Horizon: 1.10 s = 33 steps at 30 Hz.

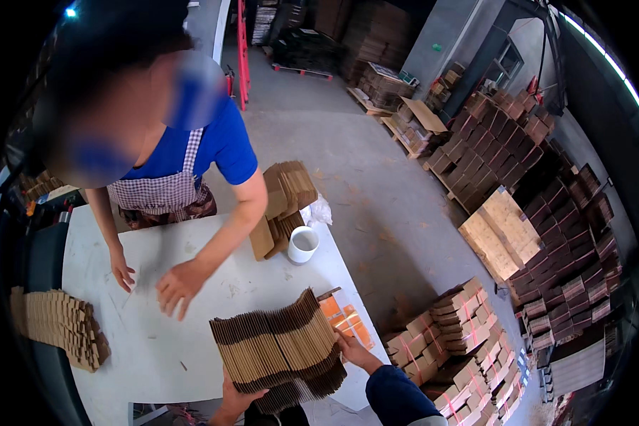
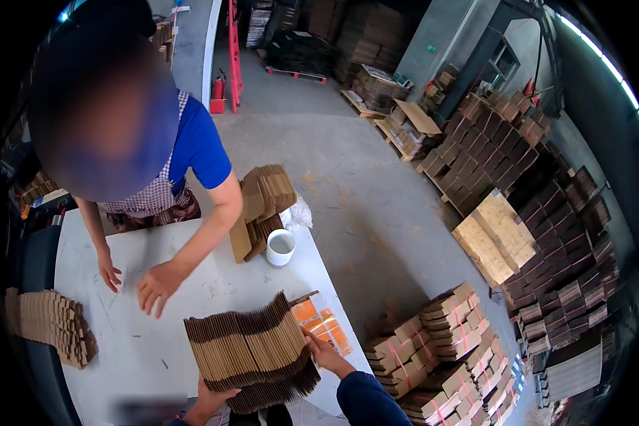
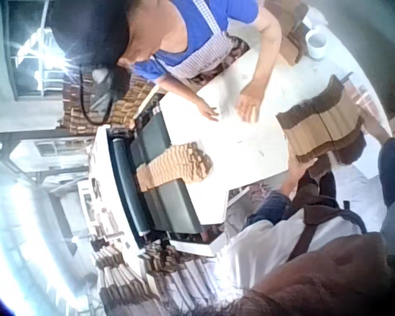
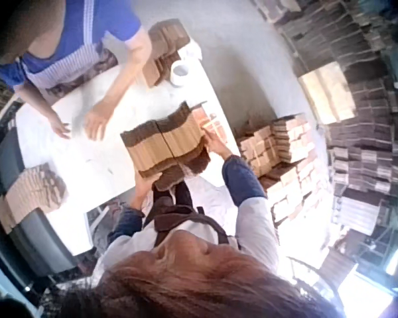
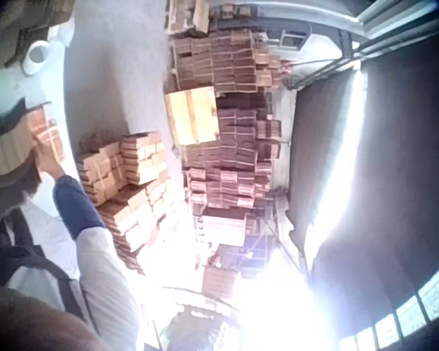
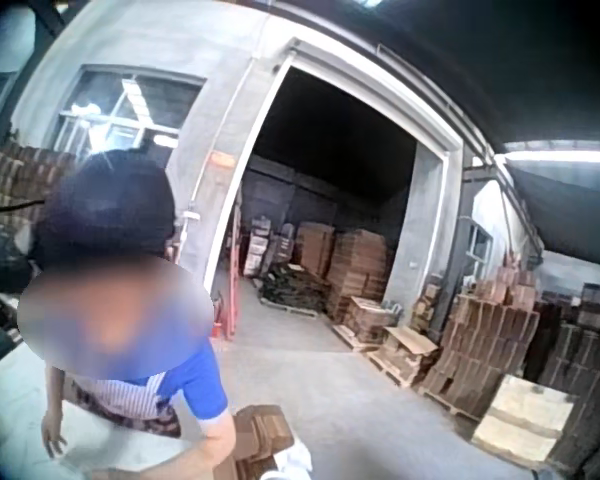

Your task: The person picks up stacks of flat corrugated cardboard pieces, places them into a strapping machine, and secures them with pink plastic straps. The person then removes the bundled stacks and stacks them on the floor. Another person assists by handing over additional stacks of cardboard.

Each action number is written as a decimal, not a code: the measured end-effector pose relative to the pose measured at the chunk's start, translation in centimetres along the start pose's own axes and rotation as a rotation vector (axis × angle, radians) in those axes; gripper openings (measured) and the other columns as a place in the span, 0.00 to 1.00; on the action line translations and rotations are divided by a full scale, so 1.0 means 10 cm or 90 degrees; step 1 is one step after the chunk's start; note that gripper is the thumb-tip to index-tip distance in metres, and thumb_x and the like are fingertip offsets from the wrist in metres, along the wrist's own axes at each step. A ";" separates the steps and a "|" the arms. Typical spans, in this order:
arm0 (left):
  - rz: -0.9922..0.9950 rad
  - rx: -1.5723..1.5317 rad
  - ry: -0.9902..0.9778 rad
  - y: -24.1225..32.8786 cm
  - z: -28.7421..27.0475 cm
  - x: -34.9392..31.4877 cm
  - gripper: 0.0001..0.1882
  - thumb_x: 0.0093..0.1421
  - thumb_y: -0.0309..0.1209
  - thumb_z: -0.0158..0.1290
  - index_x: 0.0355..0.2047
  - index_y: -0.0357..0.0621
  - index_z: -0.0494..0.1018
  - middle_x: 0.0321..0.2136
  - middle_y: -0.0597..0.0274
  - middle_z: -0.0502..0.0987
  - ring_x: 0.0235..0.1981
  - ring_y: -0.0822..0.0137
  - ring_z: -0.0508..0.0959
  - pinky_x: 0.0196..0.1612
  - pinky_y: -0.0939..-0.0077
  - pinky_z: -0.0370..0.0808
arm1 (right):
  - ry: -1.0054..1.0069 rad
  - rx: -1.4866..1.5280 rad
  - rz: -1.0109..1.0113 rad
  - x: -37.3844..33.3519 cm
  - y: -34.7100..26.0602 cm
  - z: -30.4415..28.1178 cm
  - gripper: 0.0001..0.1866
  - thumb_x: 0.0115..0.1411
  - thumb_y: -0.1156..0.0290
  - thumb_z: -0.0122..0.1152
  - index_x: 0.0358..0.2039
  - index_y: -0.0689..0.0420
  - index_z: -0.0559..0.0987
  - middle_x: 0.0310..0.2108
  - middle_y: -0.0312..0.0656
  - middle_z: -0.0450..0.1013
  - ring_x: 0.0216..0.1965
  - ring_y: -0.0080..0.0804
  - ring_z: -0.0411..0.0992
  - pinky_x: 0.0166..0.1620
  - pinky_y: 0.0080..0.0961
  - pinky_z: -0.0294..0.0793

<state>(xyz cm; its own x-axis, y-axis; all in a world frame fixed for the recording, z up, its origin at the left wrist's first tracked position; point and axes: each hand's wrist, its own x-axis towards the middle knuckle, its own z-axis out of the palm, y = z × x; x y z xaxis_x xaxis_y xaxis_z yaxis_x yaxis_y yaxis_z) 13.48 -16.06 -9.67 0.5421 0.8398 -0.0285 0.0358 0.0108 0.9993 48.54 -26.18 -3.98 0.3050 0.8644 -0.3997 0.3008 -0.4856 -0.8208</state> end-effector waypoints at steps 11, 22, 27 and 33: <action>0.006 0.243 -0.030 1.08 -0.60 -0.03 0.57 0.36 0.36 0.74 0.62 0.31 0.52 0.55 0.40 0.67 0.57 0.48 0.69 0.58 0.62 0.68 | -0.002 -0.030 -0.190 0.13 -0.03 0.65 0.24 0.71 0.60 0.34 0.58 0.65 0.65 0.53 0.60 0.68 0.56 0.53 0.66 0.60 0.36 0.61; -0.033 0.813 -0.123 2.43 -0.48 0.26 0.64 0.40 0.56 0.66 0.67 0.35 0.44 0.62 0.38 0.57 0.54 0.36 0.68 0.57 0.54 0.68 | -0.043 0.410 -0.106 0.04 0.02 2.17 0.19 0.65 0.68 0.48 0.50 0.68 0.71 0.45 0.58 0.74 0.45 0.55 0.74 0.46 0.43 0.75; 0.022 0.910 -0.141 2.35 0.08 0.38 0.60 0.40 0.55 0.65 0.68 0.46 0.48 0.61 0.45 0.59 0.52 0.39 0.68 0.52 0.54 0.73 | 0.008 0.646 0.157 0.11 0.17 2.13 0.18 0.65 0.67 0.50 0.47 0.68 0.74 0.41 0.58 0.76 0.42 0.56 0.76 0.42 0.44 0.77; 0.101 0.860 -0.153 2.11 0.19 0.44 0.56 0.43 0.55 0.64 0.67 0.49 0.50 0.62 0.46 0.58 0.55 0.41 0.65 0.52 0.52 0.71 | -0.046 0.156 0.185 -0.16 0.67 0.95 0.14 0.64 0.64 0.51 0.37 0.64 0.76 0.29 0.52 0.77 0.32 0.47 0.78 0.32 0.42 0.78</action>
<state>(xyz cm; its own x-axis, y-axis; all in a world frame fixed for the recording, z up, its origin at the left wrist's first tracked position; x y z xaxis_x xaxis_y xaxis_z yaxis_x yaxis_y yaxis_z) 18.22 -13.19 11.25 0.7423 0.6674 -0.0599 0.6643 -0.7212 0.1965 41.50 -29.56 -12.74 0.2783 0.7064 -0.6507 -0.0162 -0.6740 -0.7386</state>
